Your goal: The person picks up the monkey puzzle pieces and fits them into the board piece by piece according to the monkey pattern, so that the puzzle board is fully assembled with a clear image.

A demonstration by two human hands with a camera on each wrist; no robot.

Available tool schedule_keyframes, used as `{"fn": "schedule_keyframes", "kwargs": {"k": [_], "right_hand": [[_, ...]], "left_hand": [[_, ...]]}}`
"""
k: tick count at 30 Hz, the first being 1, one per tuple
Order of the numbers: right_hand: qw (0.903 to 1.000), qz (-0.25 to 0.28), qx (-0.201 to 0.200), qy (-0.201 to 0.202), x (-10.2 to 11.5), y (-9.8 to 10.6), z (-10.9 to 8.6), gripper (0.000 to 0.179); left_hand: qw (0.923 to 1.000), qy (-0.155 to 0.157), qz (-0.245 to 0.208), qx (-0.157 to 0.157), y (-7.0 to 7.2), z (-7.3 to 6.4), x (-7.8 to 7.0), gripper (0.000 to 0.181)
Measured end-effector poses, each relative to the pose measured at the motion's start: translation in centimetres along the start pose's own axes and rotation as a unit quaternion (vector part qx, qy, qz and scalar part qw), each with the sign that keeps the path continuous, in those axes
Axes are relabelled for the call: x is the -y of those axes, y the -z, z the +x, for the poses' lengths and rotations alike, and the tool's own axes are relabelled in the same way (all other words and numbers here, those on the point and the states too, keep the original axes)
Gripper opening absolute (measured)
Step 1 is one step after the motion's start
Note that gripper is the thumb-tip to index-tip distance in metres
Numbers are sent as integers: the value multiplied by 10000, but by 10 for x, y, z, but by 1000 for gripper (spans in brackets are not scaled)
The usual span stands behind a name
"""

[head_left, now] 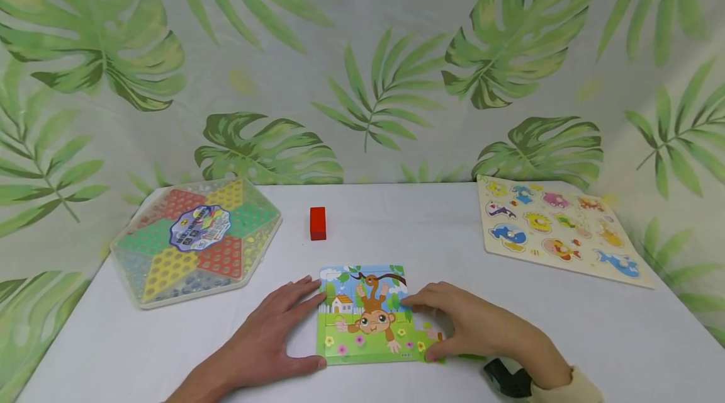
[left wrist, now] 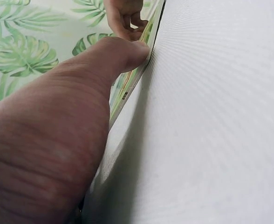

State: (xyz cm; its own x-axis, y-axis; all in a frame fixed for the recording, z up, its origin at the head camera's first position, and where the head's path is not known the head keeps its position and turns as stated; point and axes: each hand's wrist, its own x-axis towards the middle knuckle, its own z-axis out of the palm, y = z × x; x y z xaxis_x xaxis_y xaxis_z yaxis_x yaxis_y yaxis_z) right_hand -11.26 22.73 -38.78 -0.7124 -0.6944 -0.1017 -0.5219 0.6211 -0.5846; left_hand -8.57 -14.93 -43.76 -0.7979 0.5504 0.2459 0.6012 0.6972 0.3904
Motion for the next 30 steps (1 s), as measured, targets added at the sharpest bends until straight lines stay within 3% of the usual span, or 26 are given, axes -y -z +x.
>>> {"fn": "schedule_keyframes", "kwargs": {"k": [11,19,26,30], "right_hand": [[9998,-106,58,171,-2,-3,-1,78],[9995,-51,190,249,-3,-2,-1,73],[9993,230,263,93,-6,1,-1,70],[9998,72,143,-92,-7,2,-1,71]], "left_hand": [[9999,-79,32,-103,-1,-1,1,87],[10000,1,2,-57,0,0,0,89],[10000,13,-29,-19,0,0,0,89],[10000,-19,-34,-50,0,0,0,88]]}}
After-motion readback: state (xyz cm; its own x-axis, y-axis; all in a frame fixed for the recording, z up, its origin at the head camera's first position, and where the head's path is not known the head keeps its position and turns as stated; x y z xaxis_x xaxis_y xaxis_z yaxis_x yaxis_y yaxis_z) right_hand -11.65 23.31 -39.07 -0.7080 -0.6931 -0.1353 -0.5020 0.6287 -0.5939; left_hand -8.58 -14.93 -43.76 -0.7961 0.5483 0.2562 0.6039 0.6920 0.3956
